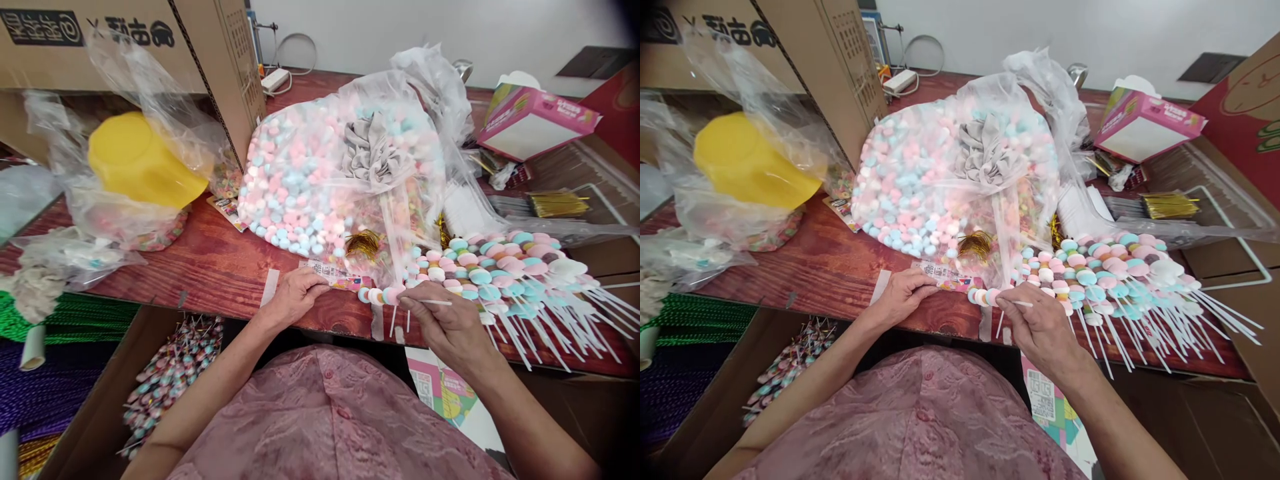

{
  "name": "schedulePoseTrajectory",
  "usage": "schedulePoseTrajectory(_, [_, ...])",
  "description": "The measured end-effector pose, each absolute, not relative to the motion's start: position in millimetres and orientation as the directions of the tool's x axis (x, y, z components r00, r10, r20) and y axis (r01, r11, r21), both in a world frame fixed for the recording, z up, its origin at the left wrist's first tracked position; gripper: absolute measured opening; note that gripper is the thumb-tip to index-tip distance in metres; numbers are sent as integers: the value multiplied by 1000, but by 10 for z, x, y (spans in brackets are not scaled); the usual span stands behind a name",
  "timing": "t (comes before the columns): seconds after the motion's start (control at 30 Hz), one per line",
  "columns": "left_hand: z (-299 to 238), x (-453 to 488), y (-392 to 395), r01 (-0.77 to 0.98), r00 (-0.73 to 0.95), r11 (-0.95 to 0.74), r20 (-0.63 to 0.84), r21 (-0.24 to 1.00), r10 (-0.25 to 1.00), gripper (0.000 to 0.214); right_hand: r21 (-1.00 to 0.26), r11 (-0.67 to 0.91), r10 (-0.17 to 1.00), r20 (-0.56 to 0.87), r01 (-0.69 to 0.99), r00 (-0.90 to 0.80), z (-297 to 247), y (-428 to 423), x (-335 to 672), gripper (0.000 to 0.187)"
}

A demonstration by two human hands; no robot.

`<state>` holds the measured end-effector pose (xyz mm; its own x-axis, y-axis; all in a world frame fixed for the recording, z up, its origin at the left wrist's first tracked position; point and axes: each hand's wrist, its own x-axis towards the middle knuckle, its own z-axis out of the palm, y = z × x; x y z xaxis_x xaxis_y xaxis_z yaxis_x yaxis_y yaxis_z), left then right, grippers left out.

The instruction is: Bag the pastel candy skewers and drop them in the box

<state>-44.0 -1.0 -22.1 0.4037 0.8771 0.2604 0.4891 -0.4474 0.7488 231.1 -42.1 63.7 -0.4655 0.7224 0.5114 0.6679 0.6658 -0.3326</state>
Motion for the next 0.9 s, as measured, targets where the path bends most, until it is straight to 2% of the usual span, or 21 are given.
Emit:
schedulePoseTrajectory(0.2, [-248, -447, 6, 470, 397, -415, 233, 779, 888, 18, -233, 708, 675, 502, 666, -541, 589, -306, 2202, 14])
schedulePoseTrajectory(0.3, [-236, -420, 4, 480, 361, -372, 208, 794, 909, 17, -248, 701, 684, 500, 669, -531, 604, -286, 2163, 16])
schedulePoseTrajectory(0.4, [-204, -396, -1, 472, 320, -306, 163, 827, 933, 15, -379, 664, 732, 506, 644, -457, 684, -327, 2201, 15])
schedulePoseTrajectory(0.53, [-186, -389, 3, 396, 222, -153, 67, 906, 973, 13, -594, 513, 843, 487, 620, -231, 753, -458, 2382, 15])
schedulePoseTrajectory(0.63, [-195, -396, 21, 326, 182, -61, 1, 943, 983, 14, -659, 429, 879, 463, 618, -117, 663, -563, 2506, 14])
schedulePoseTrajectory(0.73, [-200, -400, 38, 332, 217, -58, -16, 942, 976, 14, -600, 422, 880, 450, 680, -150, 511, -647, 2532, 15])
schedulePoseTrajectory(0.83, [-199, -403, 38, 409, 277, -152, 36, 900, 960, 9, -495, 489, 838, 495, 718, -230, 435, -700, 2489, 13])
schedulePoseTrajectory(0.9, [-196, -407, 33, 450, 310, -208, 67, 869, 948, 5, -483, 509, 825, 510, 713, -244, 461, -711, 2450, 14])
